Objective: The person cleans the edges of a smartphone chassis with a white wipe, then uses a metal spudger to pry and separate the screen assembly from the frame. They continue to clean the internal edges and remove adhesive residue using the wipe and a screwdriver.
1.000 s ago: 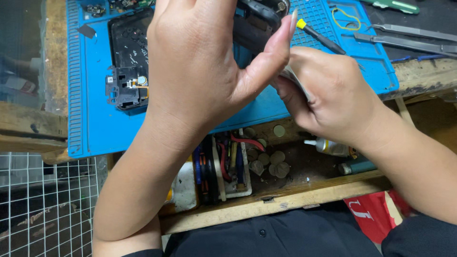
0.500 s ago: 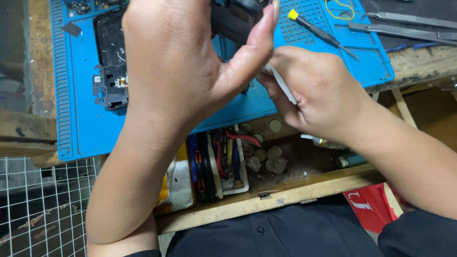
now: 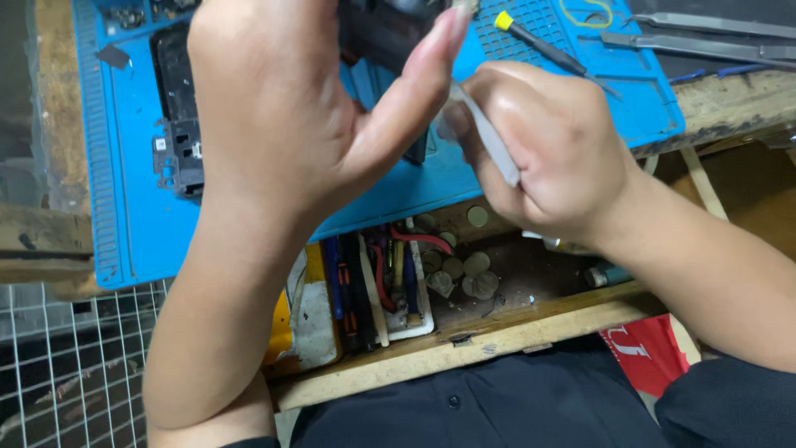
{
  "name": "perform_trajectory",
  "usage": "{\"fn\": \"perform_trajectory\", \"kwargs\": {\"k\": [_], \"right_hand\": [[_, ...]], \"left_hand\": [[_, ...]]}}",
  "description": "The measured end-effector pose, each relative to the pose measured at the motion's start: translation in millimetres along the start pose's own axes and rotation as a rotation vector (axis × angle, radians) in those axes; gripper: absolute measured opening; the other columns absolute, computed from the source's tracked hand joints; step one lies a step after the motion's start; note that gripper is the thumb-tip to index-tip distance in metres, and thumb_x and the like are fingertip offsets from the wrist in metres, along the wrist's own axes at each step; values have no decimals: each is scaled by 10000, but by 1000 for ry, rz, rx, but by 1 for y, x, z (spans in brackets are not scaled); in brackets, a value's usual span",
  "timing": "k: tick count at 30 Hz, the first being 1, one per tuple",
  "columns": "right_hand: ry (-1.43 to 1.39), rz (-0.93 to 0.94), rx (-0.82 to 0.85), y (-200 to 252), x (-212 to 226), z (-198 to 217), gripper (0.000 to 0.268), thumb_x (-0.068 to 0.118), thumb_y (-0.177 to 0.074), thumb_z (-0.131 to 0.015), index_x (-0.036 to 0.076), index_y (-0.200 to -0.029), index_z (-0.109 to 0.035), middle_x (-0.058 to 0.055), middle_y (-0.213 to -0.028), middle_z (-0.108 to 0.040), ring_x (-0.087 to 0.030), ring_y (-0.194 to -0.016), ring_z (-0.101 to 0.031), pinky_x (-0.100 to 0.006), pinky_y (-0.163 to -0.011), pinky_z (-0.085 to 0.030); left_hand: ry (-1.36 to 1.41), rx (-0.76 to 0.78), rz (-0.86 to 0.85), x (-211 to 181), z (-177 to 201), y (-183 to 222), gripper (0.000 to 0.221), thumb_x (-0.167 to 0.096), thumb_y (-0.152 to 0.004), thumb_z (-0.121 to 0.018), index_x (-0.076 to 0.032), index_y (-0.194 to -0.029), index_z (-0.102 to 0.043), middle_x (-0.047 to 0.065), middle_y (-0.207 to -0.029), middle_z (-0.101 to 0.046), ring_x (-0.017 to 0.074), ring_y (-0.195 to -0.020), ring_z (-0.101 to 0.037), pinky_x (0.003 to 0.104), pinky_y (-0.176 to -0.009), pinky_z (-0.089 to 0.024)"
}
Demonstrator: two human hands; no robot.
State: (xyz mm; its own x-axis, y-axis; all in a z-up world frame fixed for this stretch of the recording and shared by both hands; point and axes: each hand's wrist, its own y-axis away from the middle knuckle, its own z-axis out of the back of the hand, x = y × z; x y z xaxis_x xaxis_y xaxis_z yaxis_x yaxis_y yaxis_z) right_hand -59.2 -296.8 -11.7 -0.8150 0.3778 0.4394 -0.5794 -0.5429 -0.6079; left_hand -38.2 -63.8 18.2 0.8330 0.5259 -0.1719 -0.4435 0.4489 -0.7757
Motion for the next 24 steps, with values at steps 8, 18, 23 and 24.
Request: {"fn": "perform_trajectory", "kwargs": {"k": [8, 18, 23, 24], "right_hand": [[100, 30, 90, -4, 6, 1, 113, -113, -915, -637, -28, -983, -606, -153, -905, -624, -340, -845, -656, -388, -744, -530], [131, 28, 166, -3, 3, -4, 154, -102, -859, -627, -27, -992, -606, -162, -866, -634, -352, -765, -656, -412, -675, -534], [43, -92, 208, 7, -1, -11, 226, -66, -931, -630, -1, -1142, -583, -145, -967, -639, -348, -839, -667, -403, -738, -547], [32, -103, 212, 7, -1, -11, 231, -67, -925, -631, 0, -1140, -580, -143, -964, -639, -349, -838, -669, -405, -737, -548]], "left_hand": [[-64, -1, -72, 2, -1, 6, 195, -241, -1071, -679, -91, -1193, -658, 45, -1004, -681, 225, -818, -650, 333, -725, -451], [-46, -22, -88, 5, -7, 6, 179, -252, -1093, -688, -84, -1150, -661, 36, -887, -663, 184, -686, -594, 313, -627, -397], [-2, -14, -96, 9, -6, 9, 177, -216, -1066, -669, -81, -1178, -644, 30, -918, -657, 179, -727, -602, 309, -660, -405], [3, -14, -100, 11, -5, 9, 186, -219, -1063, -676, -79, -1180, -638, 31, -923, -655, 182, -740, -606, 309, -669, -412]]}}
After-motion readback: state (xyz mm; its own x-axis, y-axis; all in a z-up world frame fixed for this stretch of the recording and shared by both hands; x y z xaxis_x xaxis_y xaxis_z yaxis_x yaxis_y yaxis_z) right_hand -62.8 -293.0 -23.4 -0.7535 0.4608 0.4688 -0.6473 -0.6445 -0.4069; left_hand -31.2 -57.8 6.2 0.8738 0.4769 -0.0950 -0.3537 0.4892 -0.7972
